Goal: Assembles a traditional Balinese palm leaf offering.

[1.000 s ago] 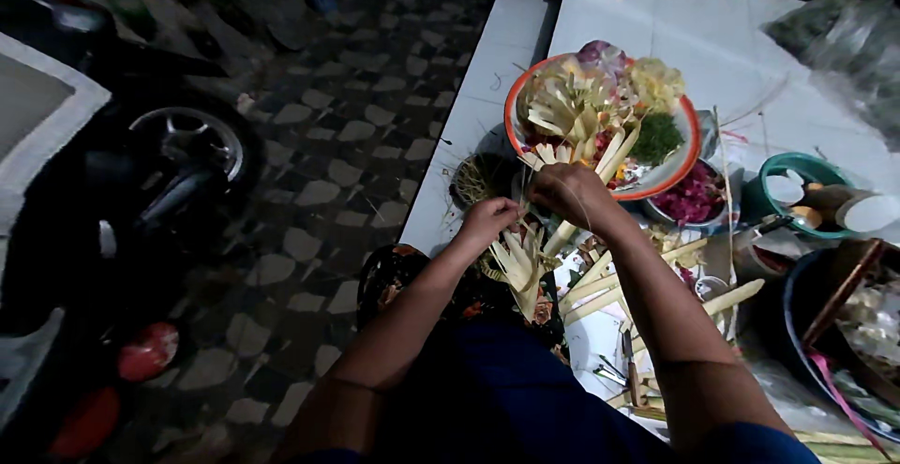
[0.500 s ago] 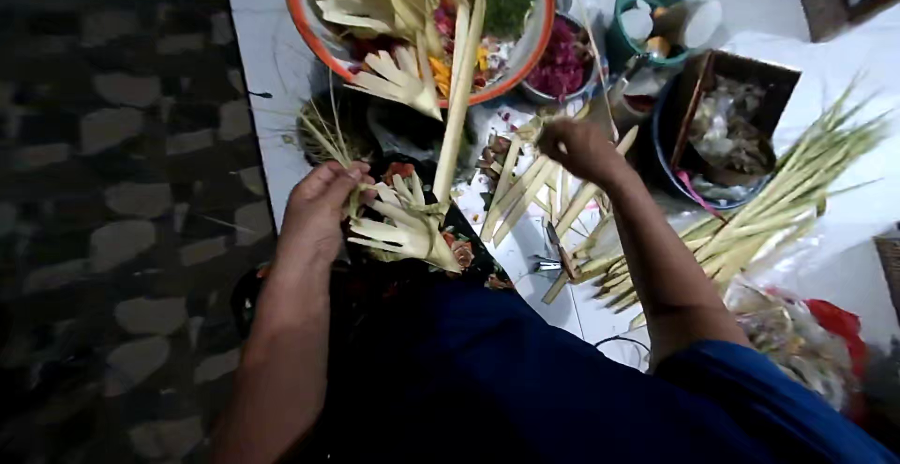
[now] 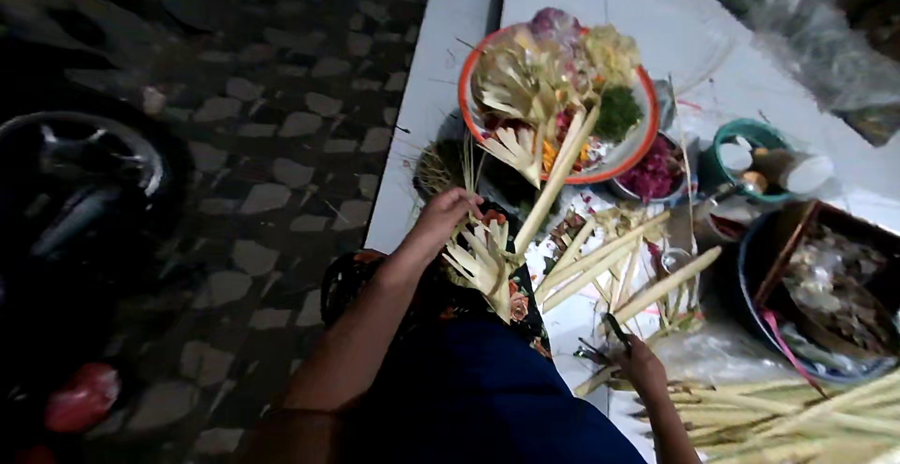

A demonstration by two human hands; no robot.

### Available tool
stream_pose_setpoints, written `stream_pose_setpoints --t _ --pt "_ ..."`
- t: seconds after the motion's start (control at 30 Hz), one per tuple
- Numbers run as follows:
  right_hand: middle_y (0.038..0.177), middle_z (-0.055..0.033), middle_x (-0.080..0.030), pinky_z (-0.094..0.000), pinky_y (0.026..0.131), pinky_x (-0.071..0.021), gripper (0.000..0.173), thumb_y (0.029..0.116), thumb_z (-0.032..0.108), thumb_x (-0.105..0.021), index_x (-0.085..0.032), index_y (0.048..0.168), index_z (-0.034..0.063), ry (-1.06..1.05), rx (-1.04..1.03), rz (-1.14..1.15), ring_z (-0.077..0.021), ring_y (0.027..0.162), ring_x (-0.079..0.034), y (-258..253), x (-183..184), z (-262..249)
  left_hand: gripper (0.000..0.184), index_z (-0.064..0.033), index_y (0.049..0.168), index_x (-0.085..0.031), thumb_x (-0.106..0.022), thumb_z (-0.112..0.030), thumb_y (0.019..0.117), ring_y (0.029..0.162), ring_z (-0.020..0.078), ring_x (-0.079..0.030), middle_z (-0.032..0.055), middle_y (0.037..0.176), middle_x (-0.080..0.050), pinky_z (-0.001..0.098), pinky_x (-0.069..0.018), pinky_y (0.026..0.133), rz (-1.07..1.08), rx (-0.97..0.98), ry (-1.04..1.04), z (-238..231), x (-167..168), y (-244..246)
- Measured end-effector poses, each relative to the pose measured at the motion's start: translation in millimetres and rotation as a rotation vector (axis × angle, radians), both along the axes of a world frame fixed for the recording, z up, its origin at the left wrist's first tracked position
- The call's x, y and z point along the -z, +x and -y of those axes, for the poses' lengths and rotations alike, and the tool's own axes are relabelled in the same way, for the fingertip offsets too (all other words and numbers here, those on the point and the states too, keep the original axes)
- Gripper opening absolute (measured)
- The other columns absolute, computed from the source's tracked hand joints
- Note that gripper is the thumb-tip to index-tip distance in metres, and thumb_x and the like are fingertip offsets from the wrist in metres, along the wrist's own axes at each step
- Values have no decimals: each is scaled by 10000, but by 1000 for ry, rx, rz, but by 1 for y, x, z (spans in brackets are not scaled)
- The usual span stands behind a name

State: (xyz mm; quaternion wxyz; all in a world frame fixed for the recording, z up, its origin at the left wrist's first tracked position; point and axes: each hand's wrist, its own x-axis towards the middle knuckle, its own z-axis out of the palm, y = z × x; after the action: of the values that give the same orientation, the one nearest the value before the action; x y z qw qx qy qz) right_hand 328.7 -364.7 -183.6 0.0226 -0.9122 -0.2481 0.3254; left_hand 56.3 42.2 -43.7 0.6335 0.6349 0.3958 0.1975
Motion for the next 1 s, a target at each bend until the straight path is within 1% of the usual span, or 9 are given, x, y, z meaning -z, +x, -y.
stream_pose_setpoints --t 0.07,0.17,0.27,0.3,0.4,0.5,0.6,0.7,1.0 --pt "1160 -301 -678 -712 910 -487 396 973 187 -682 -630 1313 -9 18 4 45 -503 1066 -656 7 -12 12 246 -20 1162 -635 -454 -168 1087 836 105 -633 58 971 -699 291 -522 747 18 -6 -11 0 1 -2" --pt "1210 -329 -645 -707 935 -482 371 1004 89 -584 -586 1354 -34 50 69 103 -510 1095 -644 28 -27 22 277 -13 1160 -617 -418 -197 1104 752 101 -625 60 919 -690 262 -507 658 22 -34 -57 2 1 -4" --pt "1098 -348 -666 -713 870 -492 405 1051 142 -544 -531 1407 -51 227 143 150 -522 975 -665 46 -49 4 302 -5 1167 -598 -380 -208 1116 780 129 -642 77 925 -687 294 -528 697 18 -53 -78 4 0 -5" --pt "1044 -327 -666 -682 805 -513 418 1063 155 -514 -505 1423 -56 325 127 128 -482 878 -664 49 -60 -12 303 -4 1171 -595 -382 -213 1116 777 132 -649 81 923 -691 294 -531 687 21 -59 -81 5 -1 -5" --pt "988 -156 -687 -413 595 -547 501 1073 200 -479 -405 1522 -9 658 -18 -71 -197 642 -612 40 -102 -91 300 3 1168 -591 -392 -214 1115 782 145 -666 86 919 -688 305 -557 705 62 -72 -90 7 -2 -7" --pt "995 -36 -694 -229 514 -448 484 1091 232 -397 -408 1532 35 852 -204 -414 -44 583 -515 2 -146 -186 309 15 1175 -590 -392 -215 1117 803 154 -670 96 925 -685 323 -567 739 77 -72 -75 10 -6 -9" --pt "892 13 -677 -192 524 -431 492 1111 302 -302 -453 1502 45 814 -408 -736 -25 587 -503 -39 -176 -263 310 10 1168 -603 -391 -210 1115 806 154 -670 99 933 -697 321 -554 721 60 -58 -31 14 -9 -12" --pt "855 12 -674 -185 547 -410 482 1111 300 -312 -464 1491 46 699 -560 -879 -14 587 -484 -64 -188 -314 312 -7 1164 -618 -393 -218 1115 844 139 -675 80 941 -703 333 -558 800 12 -15 39 16 -12 -17" --pt "827 -2 -652 -185 546 -397 402 1123 238 -355 -510 1474 115 535 -643 -936 -25 597 -494 -79 -181 -355 321 -25 1149 -643 -411 -245 1113 798 132 -673 65 905 -704 333 -562 766 -38 5 72 11 -5 -18"
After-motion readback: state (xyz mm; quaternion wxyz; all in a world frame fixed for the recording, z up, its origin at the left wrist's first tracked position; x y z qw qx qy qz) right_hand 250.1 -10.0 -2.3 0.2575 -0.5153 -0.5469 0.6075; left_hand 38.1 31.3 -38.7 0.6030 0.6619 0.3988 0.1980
